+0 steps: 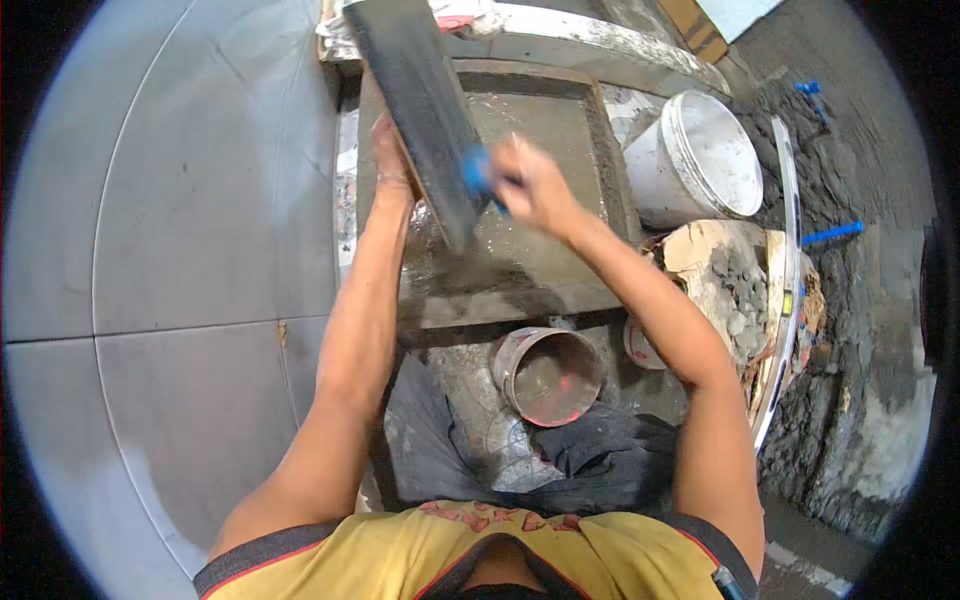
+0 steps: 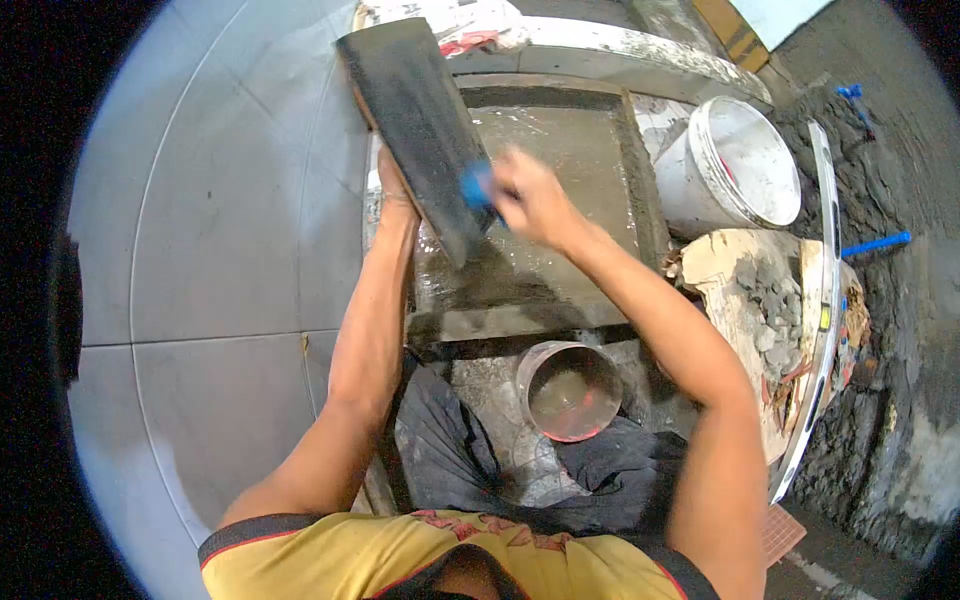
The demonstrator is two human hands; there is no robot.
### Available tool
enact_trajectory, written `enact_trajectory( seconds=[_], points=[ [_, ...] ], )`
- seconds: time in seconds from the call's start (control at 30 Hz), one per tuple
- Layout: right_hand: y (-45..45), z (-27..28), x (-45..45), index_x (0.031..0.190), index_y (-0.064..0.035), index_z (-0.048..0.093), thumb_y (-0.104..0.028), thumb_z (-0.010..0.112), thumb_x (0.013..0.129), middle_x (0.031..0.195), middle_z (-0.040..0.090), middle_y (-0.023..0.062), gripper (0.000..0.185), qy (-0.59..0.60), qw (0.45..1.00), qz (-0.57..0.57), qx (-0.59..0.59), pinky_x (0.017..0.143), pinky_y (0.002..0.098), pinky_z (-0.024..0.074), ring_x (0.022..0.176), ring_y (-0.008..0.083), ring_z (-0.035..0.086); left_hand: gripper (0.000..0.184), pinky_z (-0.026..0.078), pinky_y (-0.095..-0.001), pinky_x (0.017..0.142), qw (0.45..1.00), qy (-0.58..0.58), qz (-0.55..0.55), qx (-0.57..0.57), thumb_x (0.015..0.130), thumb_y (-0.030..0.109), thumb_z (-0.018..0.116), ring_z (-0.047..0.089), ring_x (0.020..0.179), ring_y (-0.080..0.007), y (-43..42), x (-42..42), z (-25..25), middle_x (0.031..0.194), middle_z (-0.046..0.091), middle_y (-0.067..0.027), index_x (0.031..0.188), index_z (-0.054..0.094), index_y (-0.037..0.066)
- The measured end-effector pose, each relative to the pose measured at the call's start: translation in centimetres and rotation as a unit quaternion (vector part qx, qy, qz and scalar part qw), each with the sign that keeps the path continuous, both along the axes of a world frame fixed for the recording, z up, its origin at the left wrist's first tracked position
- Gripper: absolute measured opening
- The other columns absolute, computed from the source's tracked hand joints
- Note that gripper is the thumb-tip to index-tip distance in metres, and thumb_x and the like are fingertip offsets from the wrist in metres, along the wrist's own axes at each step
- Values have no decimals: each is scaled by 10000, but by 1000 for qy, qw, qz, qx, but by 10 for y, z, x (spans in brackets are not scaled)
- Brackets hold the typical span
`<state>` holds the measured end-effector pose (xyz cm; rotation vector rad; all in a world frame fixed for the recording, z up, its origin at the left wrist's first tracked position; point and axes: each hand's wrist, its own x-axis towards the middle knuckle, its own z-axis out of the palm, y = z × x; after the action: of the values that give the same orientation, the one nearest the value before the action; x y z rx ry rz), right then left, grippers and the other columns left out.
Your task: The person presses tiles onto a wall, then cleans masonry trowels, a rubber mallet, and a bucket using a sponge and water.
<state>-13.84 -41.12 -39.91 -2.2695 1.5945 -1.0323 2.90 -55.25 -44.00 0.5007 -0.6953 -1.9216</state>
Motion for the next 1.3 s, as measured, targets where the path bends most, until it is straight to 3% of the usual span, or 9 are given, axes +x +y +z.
enact_trajectory(
  seconds=[0.03, 0.1, 0.2, 0.33, 0.43, 0.53, 0.8, 1.07, 1.3],
  points=[
    [24, -64, -26, 965, -47, 665, -81, 666, 762, 983, 645, 183, 205, 97, 993, 71, 1, 858, 443, 507, 938, 374, 620, 506, 588, -388, 788, 1000, 14, 0, 13, 957, 468, 568, 678, 920, -219, -3, 3, 1, 1056, 681, -101, 1223, 604, 38],
    [78, -58, -46, 1024, -61, 653, -88, 674, 757, 1031, 642, 184, 269, 154, 959, 43, 232, 910, 441, 501, 983, 365, 618, 495, 585, -394, 802, 999, 36, -13, 34, 964, 466, 561, 672, 940, -220, -11, 6, 6, 1067, 676, -100, 1228, 602, 50],
    [52, 13, -56, 1085, -59, 645, -81, 673, 754, 1071, 632, 188, 334, -78, 974, -204, 62, 951, 434, 486, 1032, 339, 608, 489, 577, -393, 822, 995, 56, -73, 44, 972, 455, 553, 665, 961, -220, -8, 11, 16, 1091, 668, -100, 1248, 589, 53],
    [33, 106, -5, 1113, -44, 651, -69, 721, 732, 1141, 617, 175, 388, 43, 992, -15, -119, 956, 437, 479, 1062, 352, 596, 483, 566, -391, 849, 990, 47, -135, 23, 984, 440, 543, 655, 989, -220, 13, 0, 25, 1123, 657, -100, 1275, 572, 57],
    [45, 102, 44, 1103, -82, 663, -56, 761, 707, 1157, 604, 189, 409, 92, 981, 133, -104, 962, 446, 480, 1085, 358, 596, 479, 557, -390, 870, 988, 56, -145, 17, 992, 429, 535, 647, 1009, -220, 27, 0, 34, 1147, 648, -100, 1295, 559, 60],
    [12, 77, 27, 1089, -77, 669, -42, 745, 728, 1129, 608, 190, 370, 70, 987, 103, -105, 931, 452, 494, 1064, 366, 600, 475, 549, -389, 890, 987, 63, -148, 13, 1001, 418, 527, 640, 1030, -220, 44, 8, 42, 1172, 640, -101, 1316, 546, 63],
    [-102, 86, -137, 1055, -63, 715, -180, 714, 836, 1010, 648, 199, 248, 56, 948, -270, -162, 853, 445, 516, 979, 350, 636, 470, 526, -386, 944, 987, 77, -141, 4, 1023, 389, 506, 620, 1086, -221, 67, 18, 60, 1236, 618, -101, 1369, 511, 71],
    [21, 110, 75, 875, -90, 663, -113, 673, 777, 911, 595, 145, 101, 112, 967, 184, -137, 774, 423, 508, 889, 331, 618, 470, 504, -383, 998, 988, 94, -122, -2, 1046, 359, 485, 600, 1142, -221, 60, -2, 51, 1301, 595, -102, 1423, 476, 79],
    [-133, 88, -122, 1024, -51, 709, -141, 749, 806, 991, 609, 190, 240, 164, 960, -194, -114, 839, 408, 515, 942, 351, 620, 445, 542, -333, 899, 971, -17, -231, 60, 1023, 323, 555, 644, 1020, -193, 82, 5, 70, 1245, 639, -87, 1367, 550, 41]
  ],
)
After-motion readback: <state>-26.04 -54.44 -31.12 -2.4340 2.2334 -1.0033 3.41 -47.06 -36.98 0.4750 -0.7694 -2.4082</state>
